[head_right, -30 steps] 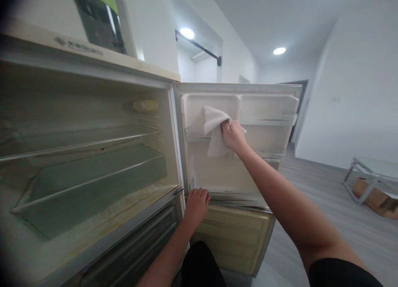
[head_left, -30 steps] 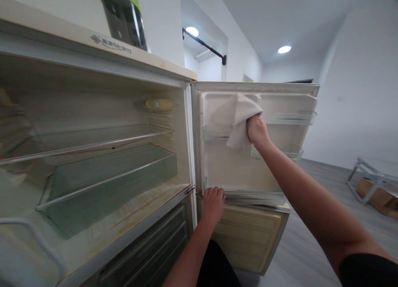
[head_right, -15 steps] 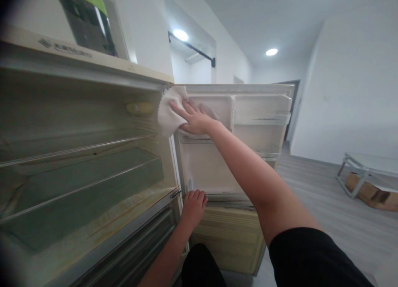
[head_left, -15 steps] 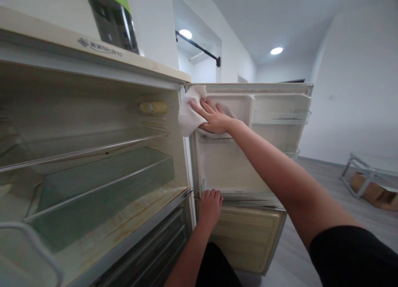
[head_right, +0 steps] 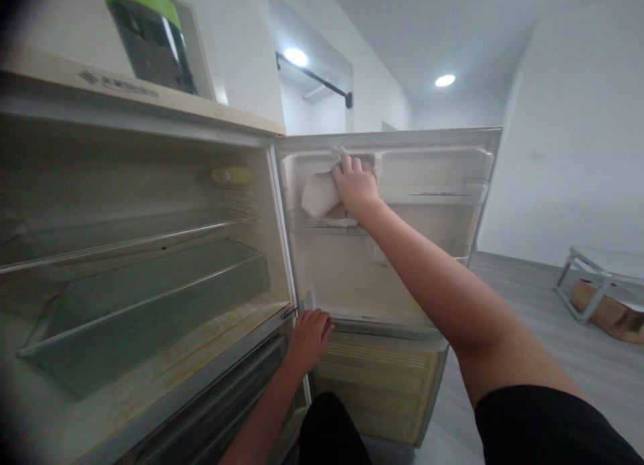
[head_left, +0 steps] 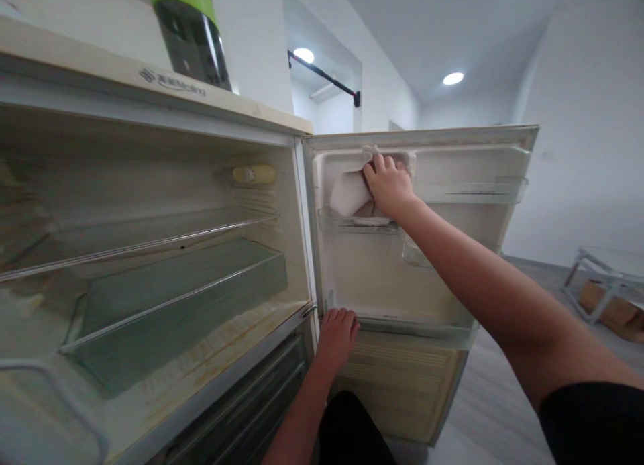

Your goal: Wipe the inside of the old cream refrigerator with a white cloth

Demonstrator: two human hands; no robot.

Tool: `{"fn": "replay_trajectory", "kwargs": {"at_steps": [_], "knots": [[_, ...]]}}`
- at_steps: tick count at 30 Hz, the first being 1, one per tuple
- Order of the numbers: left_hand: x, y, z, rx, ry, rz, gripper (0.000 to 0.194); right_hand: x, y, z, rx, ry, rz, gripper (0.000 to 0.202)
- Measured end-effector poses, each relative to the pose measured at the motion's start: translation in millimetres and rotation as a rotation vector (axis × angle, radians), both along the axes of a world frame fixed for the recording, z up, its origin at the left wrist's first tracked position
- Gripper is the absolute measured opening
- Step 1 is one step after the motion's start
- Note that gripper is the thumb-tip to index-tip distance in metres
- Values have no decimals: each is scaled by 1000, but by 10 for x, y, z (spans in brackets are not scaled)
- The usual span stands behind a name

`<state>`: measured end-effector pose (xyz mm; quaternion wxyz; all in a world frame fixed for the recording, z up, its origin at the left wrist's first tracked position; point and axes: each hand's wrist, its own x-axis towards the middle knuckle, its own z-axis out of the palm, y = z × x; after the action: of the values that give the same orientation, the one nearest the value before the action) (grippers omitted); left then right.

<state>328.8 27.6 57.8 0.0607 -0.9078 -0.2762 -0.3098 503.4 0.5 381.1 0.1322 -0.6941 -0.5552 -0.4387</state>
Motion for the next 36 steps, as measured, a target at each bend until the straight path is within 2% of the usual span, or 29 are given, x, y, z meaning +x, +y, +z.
{"fn": "replay_trajectory", "kwargs": {"at_steps": [4,8,10,13,15,18,22,27,32,36], "knots": [[10,-13,14,0,11,-1,6,-4,171,-71,95,31,9,42],[18,-29,19,-5,10,4,6,32,398,-144,207,-27,157,59],[19,-33,17,-6,10,5,6,8,454,-135,186,-14,193,59],[20,-32,11,-6,10,4,6,-38,452,-75,113,41,168,52],[23,-29,6,-6,7,5,6,-22,434,-30,119,70,141,45],[32,-24,0,-4,5,9,6,119,466,13,203,137,113,44],[32,-23,-2,-9,14,13,7,360,611,2,327,146,229,57],[0,-19,4,-37,17,3,6,350,672,-73,154,178,156,62],[-1,-23,10,-38,18,5,6,78,614,-128,-48,74,310,56],[-1,-25,18,-41,29,10,7,-166,553,-83,-212,-19,368,48]]}}
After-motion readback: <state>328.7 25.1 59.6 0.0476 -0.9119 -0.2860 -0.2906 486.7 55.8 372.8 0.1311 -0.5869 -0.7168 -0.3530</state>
